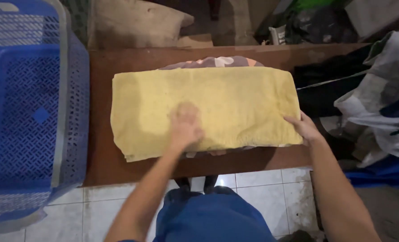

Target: Folding laundry including a yellow towel and undergarments.

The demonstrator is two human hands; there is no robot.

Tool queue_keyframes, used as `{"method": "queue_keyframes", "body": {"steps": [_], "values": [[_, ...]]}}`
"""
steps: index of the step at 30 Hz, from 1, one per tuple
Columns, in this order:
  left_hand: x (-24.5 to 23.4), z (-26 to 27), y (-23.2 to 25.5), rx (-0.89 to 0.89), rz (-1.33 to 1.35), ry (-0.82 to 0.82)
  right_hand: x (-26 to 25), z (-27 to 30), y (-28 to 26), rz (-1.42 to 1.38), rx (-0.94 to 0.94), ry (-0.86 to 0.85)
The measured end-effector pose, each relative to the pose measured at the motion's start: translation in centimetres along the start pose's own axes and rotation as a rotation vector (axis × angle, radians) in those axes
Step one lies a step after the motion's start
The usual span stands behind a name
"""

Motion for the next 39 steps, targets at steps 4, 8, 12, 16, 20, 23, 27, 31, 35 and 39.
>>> {"method": "queue_keyframes", "body": {"steps": [4,8,12,16,20,23,27,31,35,39], "values": [[-2.2,1.5,5.8,0.009,-0.015,-0.192,3.7,0.2,-6.0,-0.089,-0.115,-0.037],[6.9,-0.1,0.4,-0.044,0.133,-0.242,15.0,2.7,-15.4,-0.086,-0.295,-0.211],[5.3,0.0,-9.0,-0.574,1.782,-0.146,30.4,6.6,-20.7,0.255,-0.684,-0.554],[-6.6,3.9,-15.8,-0.556,2.254,-0.212,44.0,10.1,-15.8,0.473,-0.490,-0.719],[-5.7,6.3,-23.0,-0.804,1.890,-0.219,48.7,9.8,-5.1,0.336,-0.502,-0.849],[-4.7,7.2,-25.3,-0.908,1.389,-0.199,44.2,7.0,-1.2,0.708,-0.581,-0.592],[-8.9,7.6,-24.1,-0.974,0.853,-0.074,35.4,4.5,-3.5,1.191,-0.737,-0.047],[-5.5,7.7,-27.5,-0.954,0.740,-0.025,30.9,3.0,-2.1,0.884,-0.502,0.064],[-3.8,7.0,-29.8,-0.866,0.461,0.124,30.4,1.3,3.2,0.670,-0.161,-0.180],[-2.2,7.8,-30.9,-0.966,0.601,-0.012,30.6,1.1,4.1,0.608,-0.129,-0.207]]}}
Point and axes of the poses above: each hand's wrist, its own z-axis away from the middle knuckle, its own x-axis out of the palm, y = z × x, the point moved 8 cm from there along -z, towards the middle knuckle, and after that the axes turned 13 degrees about -x, right-handed, at the moved point
